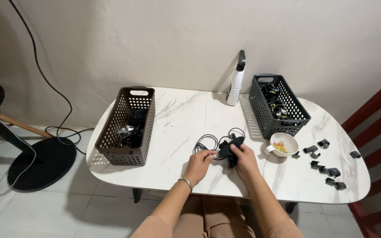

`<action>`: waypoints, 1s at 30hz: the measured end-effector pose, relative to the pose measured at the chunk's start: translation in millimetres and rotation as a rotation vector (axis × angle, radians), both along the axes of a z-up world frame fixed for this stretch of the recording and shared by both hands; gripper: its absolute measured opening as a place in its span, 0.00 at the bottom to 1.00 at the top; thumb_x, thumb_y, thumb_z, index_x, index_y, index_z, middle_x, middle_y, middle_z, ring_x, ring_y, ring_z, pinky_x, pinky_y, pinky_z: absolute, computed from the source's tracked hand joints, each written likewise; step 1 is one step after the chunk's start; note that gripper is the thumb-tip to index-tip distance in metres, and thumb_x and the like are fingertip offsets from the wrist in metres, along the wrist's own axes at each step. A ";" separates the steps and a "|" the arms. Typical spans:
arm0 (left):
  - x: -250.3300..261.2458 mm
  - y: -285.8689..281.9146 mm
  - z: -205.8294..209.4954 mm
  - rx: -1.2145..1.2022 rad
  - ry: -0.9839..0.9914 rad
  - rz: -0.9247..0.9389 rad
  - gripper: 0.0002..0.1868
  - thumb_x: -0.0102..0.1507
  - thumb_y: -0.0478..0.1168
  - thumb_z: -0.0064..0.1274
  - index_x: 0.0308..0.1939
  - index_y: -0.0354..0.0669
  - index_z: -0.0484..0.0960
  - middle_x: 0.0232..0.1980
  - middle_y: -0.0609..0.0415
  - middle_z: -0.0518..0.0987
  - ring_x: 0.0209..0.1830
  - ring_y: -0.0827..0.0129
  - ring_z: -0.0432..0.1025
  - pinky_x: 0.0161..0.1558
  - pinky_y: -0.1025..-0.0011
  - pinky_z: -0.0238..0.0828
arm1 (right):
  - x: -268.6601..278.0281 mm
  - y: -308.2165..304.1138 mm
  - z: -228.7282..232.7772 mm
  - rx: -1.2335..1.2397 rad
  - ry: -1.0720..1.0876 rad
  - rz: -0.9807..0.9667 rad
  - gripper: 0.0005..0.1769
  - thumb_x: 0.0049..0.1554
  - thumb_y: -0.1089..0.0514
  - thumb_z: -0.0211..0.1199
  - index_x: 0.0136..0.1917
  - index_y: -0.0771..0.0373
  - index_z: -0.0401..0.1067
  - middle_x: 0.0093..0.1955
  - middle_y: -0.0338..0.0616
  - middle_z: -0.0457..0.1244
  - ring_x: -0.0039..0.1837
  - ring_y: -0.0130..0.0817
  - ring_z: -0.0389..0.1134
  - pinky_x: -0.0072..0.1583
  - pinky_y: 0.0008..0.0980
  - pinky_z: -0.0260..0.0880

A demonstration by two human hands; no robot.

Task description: The person sits at a white table and organizes a black cable. They use a black cloth to wipe the cable and then wrap it around a black plastic holder. The person secures the wrapped cable with a rubber band and places the finished bundle into a black plastic basket.

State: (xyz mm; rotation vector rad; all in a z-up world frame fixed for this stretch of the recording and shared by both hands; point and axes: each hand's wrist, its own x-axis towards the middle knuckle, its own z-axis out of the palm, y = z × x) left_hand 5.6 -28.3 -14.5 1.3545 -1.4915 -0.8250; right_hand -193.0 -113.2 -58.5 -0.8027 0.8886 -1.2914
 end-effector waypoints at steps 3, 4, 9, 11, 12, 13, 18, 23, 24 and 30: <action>-0.7 -1.1 4.0 0.003 -0.079 0.056 0.11 0.67 0.37 0.50 0.49 0.40 0.84 0.48 0.48 0.84 0.44 0.60 0.79 0.49 0.66 0.75 | 0.7 19.5 -12.8 -0.026 0.038 0.122 0.11 0.60 0.65 0.62 0.54 0.75 0.74 0.47 0.50 0.70 0.46 0.35 0.71 0.50 0.32 0.71; -0.7 -2.3 6.0 0.009 -0.115 0.078 0.11 0.66 0.37 0.50 0.49 0.40 0.84 0.49 0.48 0.83 0.46 0.59 0.79 0.51 0.65 0.75 | -3.2 23.2 -14.3 -0.018 0.014 0.125 0.11 0.60 0.65 0.62 0.55 0.74 0.73 0.47 0.50 0.70 0.47 0.34 0.71 0.50 0.32 0.72; 33.2 -11.0 17.6 -0.063 -0.471 0.086 0.10 0.65 0.36 0.51 0.47 0.41 0.85 0.49 0.47 0.83 0.52 0.53 0.75 0.55 0.59 0.72 | -13.8 18.2 -18.1 0.037 -0.223 0.024 0.12 0.60 0.64 0.60 0.56 0.71 0.72 0.51 0.48 0.70 0.51 0.36 0.73 0.55 0.33 0.73; 48.4 -14.8 19.9 -0.071 -0.495 0.102 0.10 0.65 0.36 0.51 0.47 0.41 0.85 0.48 0.47 0.83 0.51 0.53 0.74 0.55 0.59 0.71 | -16.8 13.4 -20.4 0.023 -0.352 -0.033 0.11 0.62 0.63 0.60 0.56 0.69 0.70 0.52 0.47 0.69 0.52 0.36 0.72 0.56 0.35 0.73; 55.8 -17.0 21.1 -0.088 -0.524 0.113 0.10 0.65 0.36 0.51 0.46 0.41 0.85 0.48 0.47 0.83 0.51 0.54 0.74 0.55 0.59 0.71 | -19.3 13.0 -20.8 0.048 -0.372 -0.049 0.10 0.62 0.62 0.59 0.56 0.69 0.70 0.52 0.47 0.69 0.52 0.37 0.72 0.56 0.36 0.73; 62.8 -19.1 22.8 -0.104 -0.554 0.123 0.10 0.65 0.36 0.51 0.46 0.40 0.85 0.47 0.47 0.83 0.51 0.54 0.74 0.55 0.59 0.71 | -22.0 13.1 -20.0 0.074 -0.393 -0.066 0.10 0.62 0.62 0.59 0.55 0.68 0.70 0.52 0.48 0.69 0.52 0.38 0.73 0.56 0.36 0.73; 68.0 -17.6 34.2 -0.296 -0.793 0.214 0.10 0.63 0.32 0.51 0.44 0.39 0.87 0.48 0.49 0.84 0.55 0.55 0.73 0.62 0.61 0.68 | -16.7 17.6 -20.1 0.023 -0.270 -0.021 0.12 0.62 0.62 0.60 0.57 0.70 0.72 0.51 0.48 0.70 0.51 0.35 0.72 0.55 0.34 0.72; 2.6 13.4 37.9 -0.433 -0.465 -0.080 0.12 0.61 0.32 0.54 0.48 0.33 0.85 0.49 0.45 0.83 0.52 0.55 0.72 0.63 0.57 0.64 | -9.6 22.2 -18.9 -0.028 -0.136 0.069 0.12 0.59 0.65 0.63 0.55 0.73 0.73 0.49 0.49 0.70 0.50 0.34 0.72 0.53 0.32 0.72; -5.3 17.1 38.5 -0.355 -0.442 -0.089 0.12 0.62 0.32 0.53 0.49 0.35 0.85 0.48 0.46 0.83 0.52 0.55 0.72 0.61 0.59 0.67 | -8.6 23.3 -18.2 -0.032 -0.140 0.080 0.12 0.59 0.65 0.63 0.55 0.73 0.73 0.49 0.49 0.70 0.50 0.34 0.73 0.53 0.32 0.72; -2.1 20.3 35.3 -0.097 -0.492 -0.100 0.10 0.65 0.34 0.51 0.46 0.40 0.86 0.43 0.51 0.82 0.52 0.59 0.71 0.57 0.65 0.71 | -14.7 28.1 -6.0 0.045 -0.174 0.024 0.12 0.59 0.64 0.63 0.55 0.72 0.73 0.48 0.48 0.70 0.48 0.33 0.72 0.51 0.32 0.72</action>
